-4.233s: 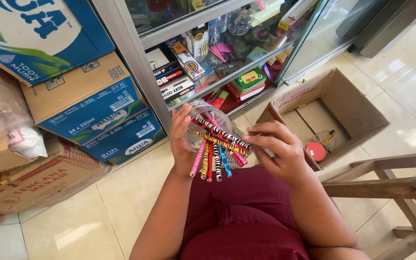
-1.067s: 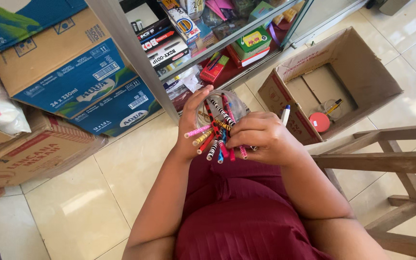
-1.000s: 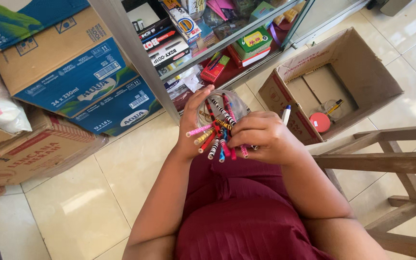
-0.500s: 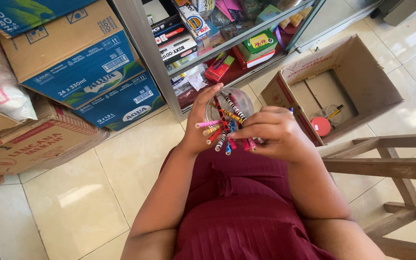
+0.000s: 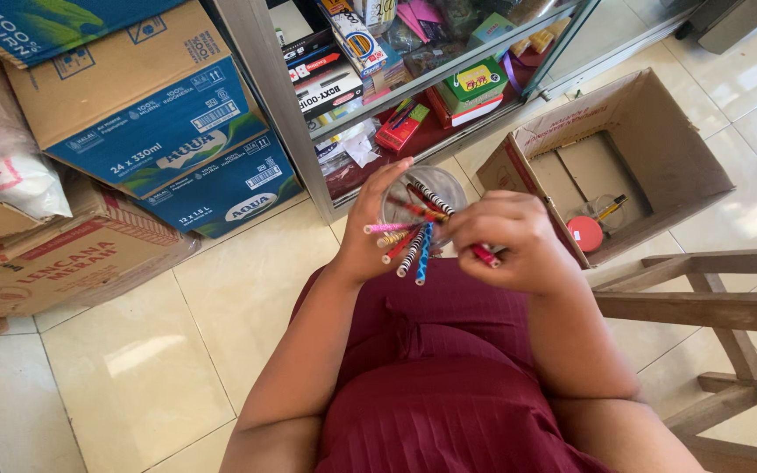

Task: The person removes items including a box of safety pins and pencils from a cardboard box, places them into a glass display case, and wipes the exterior glass of the case with a cloth.

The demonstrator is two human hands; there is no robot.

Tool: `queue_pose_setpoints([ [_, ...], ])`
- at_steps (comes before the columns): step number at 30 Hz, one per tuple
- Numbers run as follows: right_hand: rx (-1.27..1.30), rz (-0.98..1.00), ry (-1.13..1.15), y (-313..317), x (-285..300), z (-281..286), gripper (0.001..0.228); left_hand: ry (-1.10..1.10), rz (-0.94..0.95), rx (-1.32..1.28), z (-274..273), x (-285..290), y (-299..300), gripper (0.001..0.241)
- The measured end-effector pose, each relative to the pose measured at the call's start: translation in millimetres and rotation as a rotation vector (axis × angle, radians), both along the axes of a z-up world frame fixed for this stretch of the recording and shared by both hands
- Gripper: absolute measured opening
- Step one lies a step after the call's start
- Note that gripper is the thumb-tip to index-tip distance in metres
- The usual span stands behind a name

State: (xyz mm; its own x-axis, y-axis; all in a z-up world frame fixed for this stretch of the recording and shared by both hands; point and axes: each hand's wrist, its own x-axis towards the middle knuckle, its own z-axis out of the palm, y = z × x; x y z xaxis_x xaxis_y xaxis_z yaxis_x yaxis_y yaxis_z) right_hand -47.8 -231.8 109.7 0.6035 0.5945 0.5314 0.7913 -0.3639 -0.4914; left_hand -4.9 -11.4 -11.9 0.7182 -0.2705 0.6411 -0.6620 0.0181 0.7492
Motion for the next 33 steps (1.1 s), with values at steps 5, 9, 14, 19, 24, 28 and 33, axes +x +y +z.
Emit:
queue_pose_setpoints([
  [5, -0.01, 0.071, -0.041, 14, -1, -7, 0.027, -0.009, 0.072, 0.019, -1, 0, -1, 0.095],
  [9, -0.025, -0.01, -0.089, 18, -2, -12, 0.028, -0.04, 0.12, 0.075, 1, 0, -1, 0.096],
  [14, 0.055, -0.06, -0.081, 15, 1, -11, 0.024, 0.055, 0.055, 0.018, 2, -2, -2, 0.101],
  [19, 0.029, -0.041, -0.156, 28, -2, -13, 0.034, -0.027, 0.128, 0.081, -8, 2, -5, 0.099],
  [24, 0.076, -0.133, -0.164, 29, -1, -17, 0.022, -0.016, 0.111, 0.068, -2, 1, -3, 0.11],
  [28, 0.17, -0.292, -0.122, 24, -3, -19, 0.02, 0.053, 0.121, 0.076, 4, -4, -3, 0.112],
  [33, 0.115, -0.096, -0.125, 28, -1, -21, 0.024, -0.004, 0.227, 0.148, -4, -1, -9, 0.111],
])
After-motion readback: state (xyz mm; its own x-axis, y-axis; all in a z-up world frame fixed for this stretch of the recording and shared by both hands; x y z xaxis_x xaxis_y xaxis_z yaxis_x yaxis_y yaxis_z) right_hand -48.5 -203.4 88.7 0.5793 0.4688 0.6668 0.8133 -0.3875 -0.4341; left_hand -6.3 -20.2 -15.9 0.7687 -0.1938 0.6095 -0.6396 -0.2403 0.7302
